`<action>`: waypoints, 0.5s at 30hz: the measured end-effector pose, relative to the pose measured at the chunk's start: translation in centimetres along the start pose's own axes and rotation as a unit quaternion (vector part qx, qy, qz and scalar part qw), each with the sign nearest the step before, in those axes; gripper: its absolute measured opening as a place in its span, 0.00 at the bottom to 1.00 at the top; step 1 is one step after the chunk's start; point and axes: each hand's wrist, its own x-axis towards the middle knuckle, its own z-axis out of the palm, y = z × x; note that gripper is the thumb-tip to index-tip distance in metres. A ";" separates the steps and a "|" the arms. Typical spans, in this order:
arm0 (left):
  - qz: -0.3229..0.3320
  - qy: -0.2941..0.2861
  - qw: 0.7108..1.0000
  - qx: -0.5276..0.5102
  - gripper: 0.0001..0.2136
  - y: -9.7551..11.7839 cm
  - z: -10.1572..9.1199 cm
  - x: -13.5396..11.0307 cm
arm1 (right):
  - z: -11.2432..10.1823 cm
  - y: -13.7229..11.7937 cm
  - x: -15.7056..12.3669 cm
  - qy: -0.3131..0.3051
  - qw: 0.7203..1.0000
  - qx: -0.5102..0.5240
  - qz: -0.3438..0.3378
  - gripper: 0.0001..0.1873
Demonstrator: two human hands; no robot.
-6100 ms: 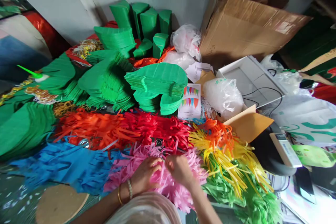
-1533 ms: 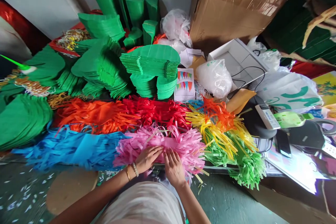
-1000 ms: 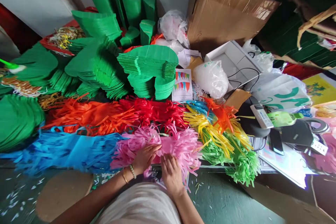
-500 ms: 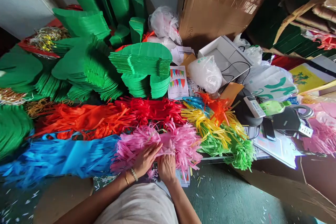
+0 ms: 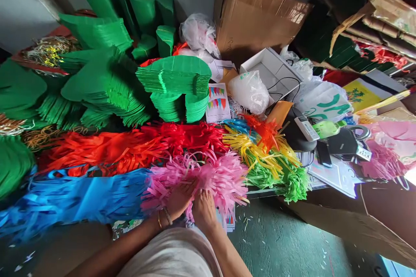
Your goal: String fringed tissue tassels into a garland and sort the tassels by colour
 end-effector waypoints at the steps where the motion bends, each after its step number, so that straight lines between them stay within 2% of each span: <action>1: -0.004 0.001 1.000 -0.003 0.27 0.0 0.0 0.0 | -0.2 -0.1 -0.1 0.002 1.000 0.003 0.001 0.22; 6: -0.012 0.010 1.000 -0.026 0.28 0.2 -0.2 0.0 | -2.3 1.0 0.7 0.041 0.998 -0.025 0.050 0.18; 9: -0.014 0.024 0.999 -0.041 0.27 0.3 -0.4 0.0 | -3.0 1.8 0.9 0.029 0.996 -0.050 0.061 0.16; 13: -0.021 0.051 0.996 -0.065 0.23 0.2 -0.8 0.1 | -2.0 1.3 -0.1 -0.002 0.998 -0.038 0.039 0.23; 15: -0.024 0.063 0.995 -0.077 0.22 0.0 -0.9 0.1 | -1.0 0.9 -0.1 -0.022 1.000 -0.013 0.004 0.21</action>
